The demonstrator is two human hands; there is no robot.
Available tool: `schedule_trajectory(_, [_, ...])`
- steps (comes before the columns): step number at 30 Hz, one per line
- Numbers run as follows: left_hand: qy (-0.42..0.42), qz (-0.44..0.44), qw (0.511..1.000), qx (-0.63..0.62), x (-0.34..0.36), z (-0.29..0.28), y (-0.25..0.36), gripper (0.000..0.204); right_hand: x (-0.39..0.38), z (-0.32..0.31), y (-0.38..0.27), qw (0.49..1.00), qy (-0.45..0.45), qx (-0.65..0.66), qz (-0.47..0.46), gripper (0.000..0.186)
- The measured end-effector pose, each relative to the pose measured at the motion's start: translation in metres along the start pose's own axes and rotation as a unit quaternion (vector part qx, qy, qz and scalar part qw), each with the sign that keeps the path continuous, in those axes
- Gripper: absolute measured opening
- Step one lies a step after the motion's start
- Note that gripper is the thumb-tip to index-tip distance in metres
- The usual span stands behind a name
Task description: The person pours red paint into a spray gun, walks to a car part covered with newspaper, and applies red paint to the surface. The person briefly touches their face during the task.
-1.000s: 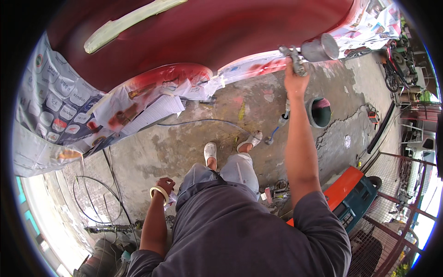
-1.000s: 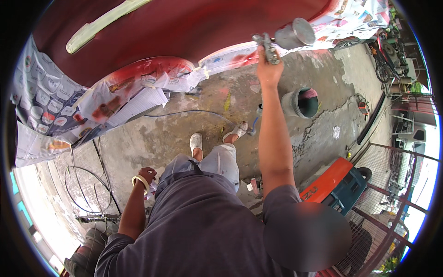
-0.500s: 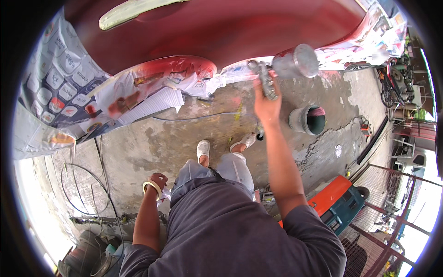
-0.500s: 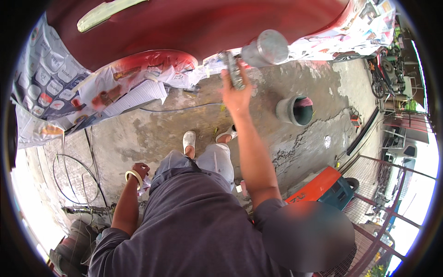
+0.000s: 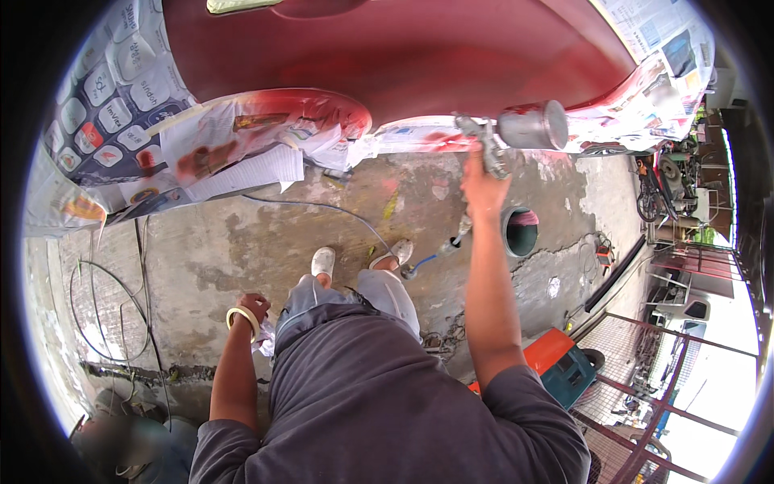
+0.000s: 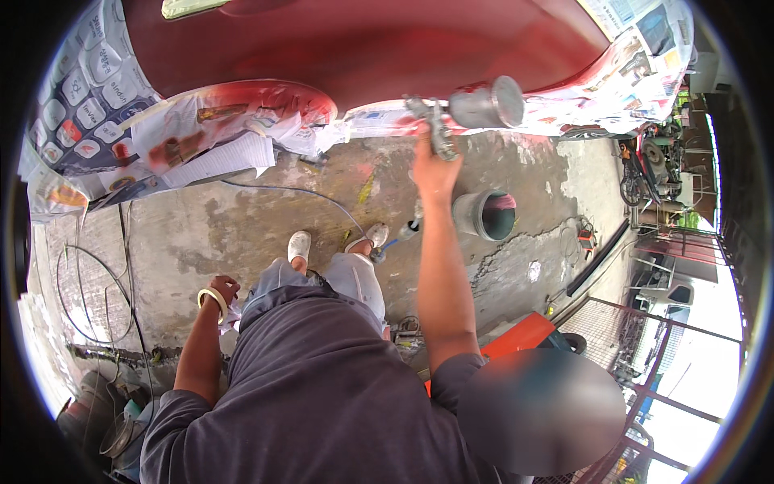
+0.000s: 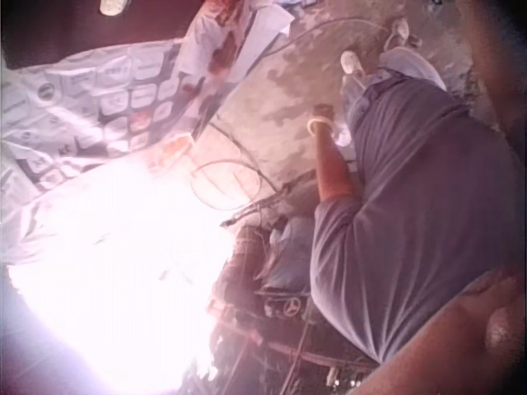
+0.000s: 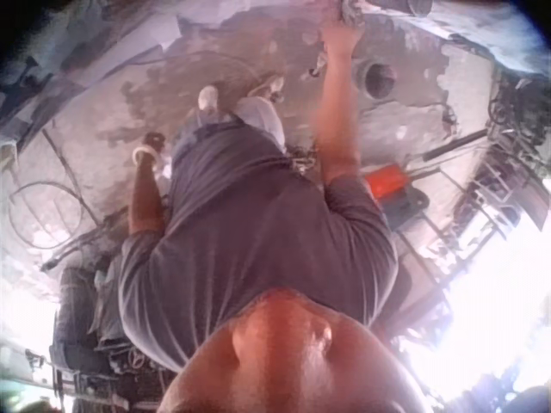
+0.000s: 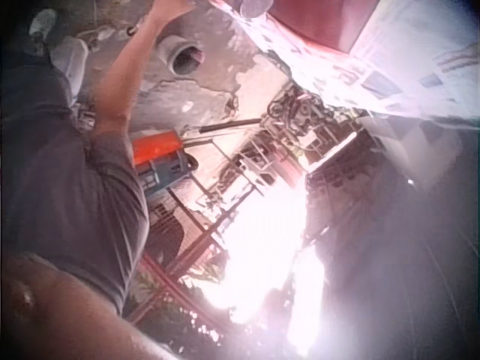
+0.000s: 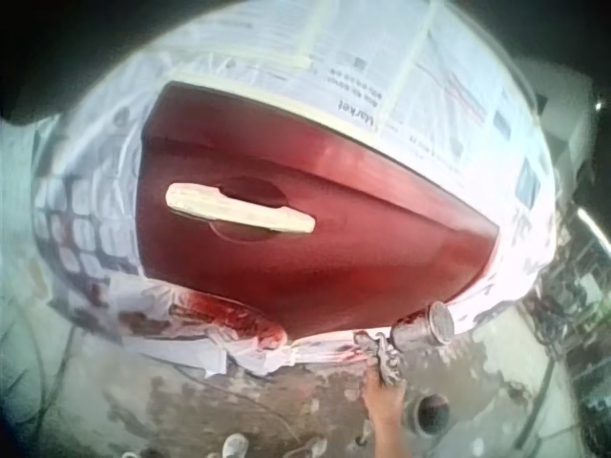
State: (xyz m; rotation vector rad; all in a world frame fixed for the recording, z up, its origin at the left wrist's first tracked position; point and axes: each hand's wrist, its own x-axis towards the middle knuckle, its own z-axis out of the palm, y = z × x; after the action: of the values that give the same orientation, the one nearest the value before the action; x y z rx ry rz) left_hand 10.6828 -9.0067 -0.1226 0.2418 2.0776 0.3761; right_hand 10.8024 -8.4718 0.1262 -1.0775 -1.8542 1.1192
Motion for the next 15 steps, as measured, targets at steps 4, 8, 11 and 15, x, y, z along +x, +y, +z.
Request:
schedule_trajectory(4, [-0.005,-0.007,1.000,-0.004,0.013,0.017,-0.022,0.019,0.043,-0.037,-0.012,0.997,0.066,0.014,0.043,0.034])
schedule_trajectory(8, [0.006,0.012,1.000,0.026,0.015,0.018,-0.022,0.019,0.086,-0.067,0.001,0.990,0.141,-0.025,0.002,0.031])
schedule_trajectory(11, [-0.002,0.003,1.000,0.000,0.010,0.011,-0.013,0.020,0.099,-0.070,0.008,0.984,0.163,-0.039,-0.060,0.030])
schedule_trajectory(15, [-0.007,-0.009,1.000,-0.019,0.005,0.003,-0.008,0.020,0.071,-0.045,-0.009,0.997,0.077,-0.003,0.011,0.035])
